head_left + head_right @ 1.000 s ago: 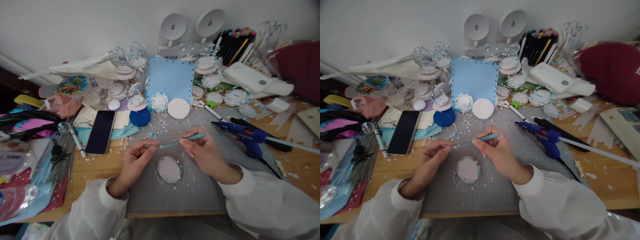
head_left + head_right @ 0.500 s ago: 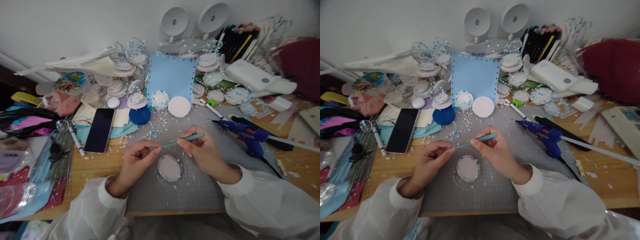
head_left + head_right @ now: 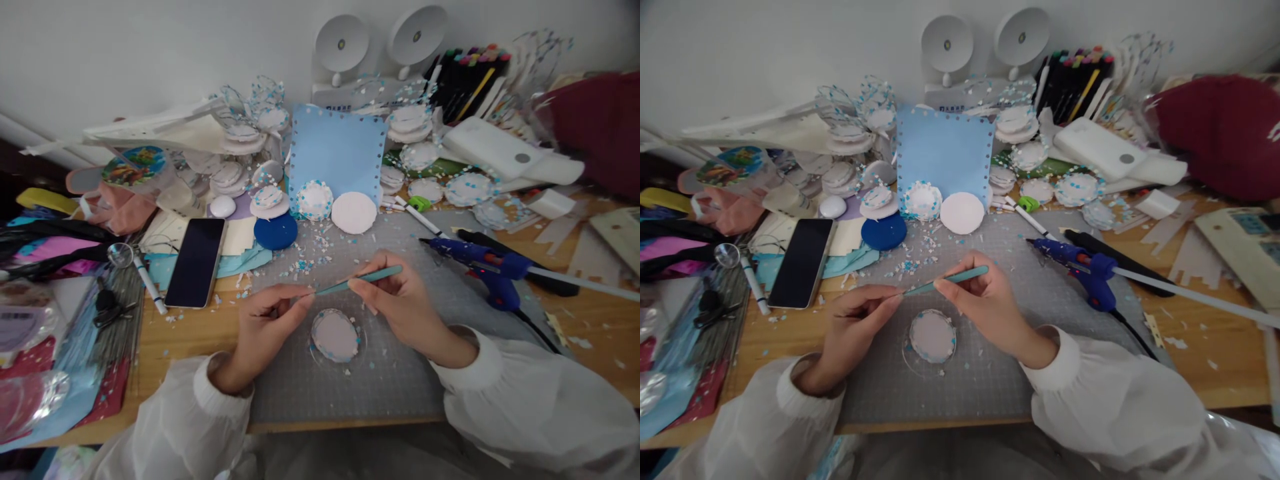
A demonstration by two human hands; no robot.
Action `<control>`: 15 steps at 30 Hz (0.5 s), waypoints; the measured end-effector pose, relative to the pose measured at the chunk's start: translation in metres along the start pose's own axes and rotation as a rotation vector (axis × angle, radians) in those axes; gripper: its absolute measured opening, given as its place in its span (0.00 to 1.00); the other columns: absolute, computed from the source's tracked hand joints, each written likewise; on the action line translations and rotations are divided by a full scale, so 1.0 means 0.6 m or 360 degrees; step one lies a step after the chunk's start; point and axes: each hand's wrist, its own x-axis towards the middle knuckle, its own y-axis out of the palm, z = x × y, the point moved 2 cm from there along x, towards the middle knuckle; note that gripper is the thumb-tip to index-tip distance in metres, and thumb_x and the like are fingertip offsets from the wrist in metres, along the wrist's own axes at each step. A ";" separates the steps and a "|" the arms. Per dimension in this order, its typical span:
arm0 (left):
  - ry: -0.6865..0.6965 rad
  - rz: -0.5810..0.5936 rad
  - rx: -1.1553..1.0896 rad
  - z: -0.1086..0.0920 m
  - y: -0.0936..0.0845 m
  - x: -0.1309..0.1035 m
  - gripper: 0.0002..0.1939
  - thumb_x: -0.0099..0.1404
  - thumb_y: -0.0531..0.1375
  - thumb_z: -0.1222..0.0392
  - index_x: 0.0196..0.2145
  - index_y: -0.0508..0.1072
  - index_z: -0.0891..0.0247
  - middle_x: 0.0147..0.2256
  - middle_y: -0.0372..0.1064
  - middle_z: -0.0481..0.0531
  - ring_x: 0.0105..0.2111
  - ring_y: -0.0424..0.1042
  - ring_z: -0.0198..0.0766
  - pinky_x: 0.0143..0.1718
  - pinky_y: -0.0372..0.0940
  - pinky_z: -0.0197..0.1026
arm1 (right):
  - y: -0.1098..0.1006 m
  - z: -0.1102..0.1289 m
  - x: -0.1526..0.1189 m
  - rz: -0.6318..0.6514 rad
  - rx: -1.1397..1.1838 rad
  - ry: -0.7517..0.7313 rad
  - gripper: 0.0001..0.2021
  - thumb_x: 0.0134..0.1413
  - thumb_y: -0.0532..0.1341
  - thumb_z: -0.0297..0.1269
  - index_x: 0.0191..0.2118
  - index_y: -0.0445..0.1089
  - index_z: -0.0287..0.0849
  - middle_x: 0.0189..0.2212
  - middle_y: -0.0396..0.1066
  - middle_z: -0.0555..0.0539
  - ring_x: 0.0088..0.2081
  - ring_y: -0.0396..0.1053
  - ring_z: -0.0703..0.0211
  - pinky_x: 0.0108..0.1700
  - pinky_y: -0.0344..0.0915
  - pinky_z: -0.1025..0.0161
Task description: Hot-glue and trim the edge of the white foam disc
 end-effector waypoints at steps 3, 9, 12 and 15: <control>-0.0121 0.0059 -0.0126 0.008 -0.001 0.002 0.03 0.54 0.67 0.62 0.28 0.80 0.61 0.16 0.62 0.43 0.16 0.52 0.26 0.17 0.46 0.32 | 0.000 -0.002 0.000 0.0026 -0.0003 0.0069 0.15 0.44 0.69 0.43 0.28 0.62 0.45 0.20 0.65 0.56 0.16 0.55 0.71 0.16 0.52 0.70; -0.0423 0.0289 -0.0569 0.018 0.004 0.010 0.08 0.59 0.64 0.56 0.27 0.75 0.64 0.12 0.50 0.38 0.14 0.45 0.24 0.17 0.41 0.32 | 0.000 -0.006 0.003 0.0023 0.0160 0.0166 0.16 0.42 0.71 0.41 0.29 0.62 0.44 0.19 0.65 0.58 0.16 0.53 0.73 0.17 0.49 0.71; -0.0399 0.0344 -0.0603 0.018 0.006 0.010 0.09 0.62 0.62 0.55 0.30 0.74 0.63 0.13 0.48 0.38 0.14 0.44 0.24 0.17 0.42 0.31 | -0.003 -0.006 0.004 0.0005 0.0199 0.0149 0.14 0.44 0.70 0.40 0.30 0.63 0.44 0.16 0.64 0.59 0.16 0.53 0.73 0.18 0.48 0.70; -0.0363 0.0391 -0.0540 0.018 0.007 0.007 0.09 0.63 0.61 0.55 0.31 0.73 0.63 0.13 0.48 0.38 0.14 0.44 0.23 0.17 0.42 0.30 | -0.006 -0.004 0.003 -0.0003 0.0214 0.0096 0.13 0.45 0.70 0.39 0.30 0.64 0.44 0.17 0.64 0.58 0.16 0.55 0.72 0.19 0.48 0.70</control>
